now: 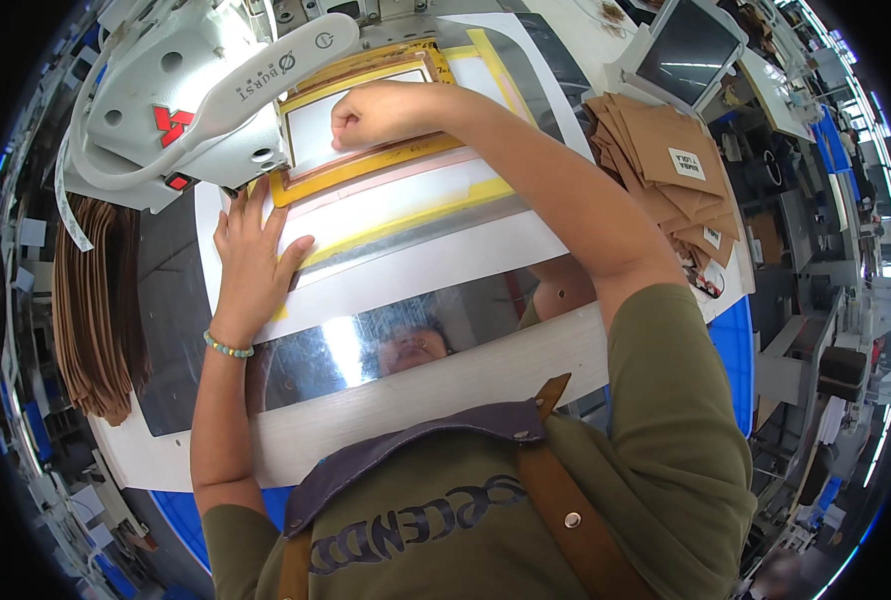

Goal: Operating a programmable industrial sewing machine to attach brand labels onto leather bag components.

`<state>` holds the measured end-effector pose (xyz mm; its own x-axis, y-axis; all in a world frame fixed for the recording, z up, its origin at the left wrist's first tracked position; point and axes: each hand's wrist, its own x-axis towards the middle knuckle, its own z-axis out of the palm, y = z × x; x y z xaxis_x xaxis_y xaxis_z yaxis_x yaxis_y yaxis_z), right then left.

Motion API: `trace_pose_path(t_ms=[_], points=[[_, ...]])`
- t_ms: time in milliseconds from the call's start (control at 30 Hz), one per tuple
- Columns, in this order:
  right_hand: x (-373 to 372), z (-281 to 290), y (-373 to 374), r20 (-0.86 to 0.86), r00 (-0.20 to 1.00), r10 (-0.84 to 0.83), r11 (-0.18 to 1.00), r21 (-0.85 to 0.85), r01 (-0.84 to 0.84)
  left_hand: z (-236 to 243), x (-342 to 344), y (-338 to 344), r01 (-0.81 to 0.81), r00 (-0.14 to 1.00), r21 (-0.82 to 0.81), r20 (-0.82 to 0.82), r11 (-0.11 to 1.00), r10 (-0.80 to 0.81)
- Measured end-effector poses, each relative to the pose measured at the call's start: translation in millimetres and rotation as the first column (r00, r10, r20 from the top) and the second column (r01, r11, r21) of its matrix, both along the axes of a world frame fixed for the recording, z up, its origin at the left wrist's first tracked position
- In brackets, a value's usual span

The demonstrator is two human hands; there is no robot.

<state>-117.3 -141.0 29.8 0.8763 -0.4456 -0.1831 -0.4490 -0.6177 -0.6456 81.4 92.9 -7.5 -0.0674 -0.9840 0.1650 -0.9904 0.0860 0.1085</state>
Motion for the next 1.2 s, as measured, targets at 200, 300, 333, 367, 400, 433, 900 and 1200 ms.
trace_pose_path(t_ms=[200, 300, 333, 367, 400, 433, 900, 1200], points=[[30.7, -8.4, 12.7, 0.095, 0.995, 0.026, 0.999, 0.029, -0.029, -1.2, 0.4, 0.5, -0.003, 1.000, -0.011, 0.018, 1.000, 0.004], [41.1, -4.5, 20.5, -0.034, 0.998, 0.060, 0.996, 0.068, -0.058, -1.4, 0.4, 0.1, 0.002, 1.000, -0.025, 0.015, 1.000, -0.002], [44.1, -2.8, 22.7, -0.046, 0.996, 0.075, 0.996, 0.057, -0.072, -1.3, 0.4, 0.0, 0.005, 1.000, -0.033, 0.014, 0.999, -0.005], [46.4, -1.6, 25.0, -0.079, 0.994, 0.077, 0.997, -0.003, -0.078, -1.2, 0.5, -0.2, 0.004, 1.000, -0.033, 0.019, 0.999, -0.003], [44.8, 1.0, 23.8, -0.101, 0.992, 0.080, 0.997, -0.008, -0.081, -1.1, 0.6, -0.3, 0.004, 1.000, -0.032, 0.024, 0.999, -0.003], [41.4, 3.9, 20.7, -0.127, 0.988, 0.084, 0.996, -0.014, -0.086, -1.2, 0.6, -0.4, 0.004, 1.000, -0.032, 0.027, 0.999, -0.003], [-37.4, 20.5, -17.6, -0.221, 0.972, -0.084, 0.990, 0.090, 0.106, -1.6, -0.8, 0.1, -0.029, 0.999, 0.008, 0.034, 1.000, 0.029], [-31.2, 16.2, -17.0, 0.082, 0.986, -0.147, 0.988, -0.030, 0.150, -1.2, 0.4, -0.4, -0.016, 0.999, 0.004, 0.032, 1.000, 0.016]])
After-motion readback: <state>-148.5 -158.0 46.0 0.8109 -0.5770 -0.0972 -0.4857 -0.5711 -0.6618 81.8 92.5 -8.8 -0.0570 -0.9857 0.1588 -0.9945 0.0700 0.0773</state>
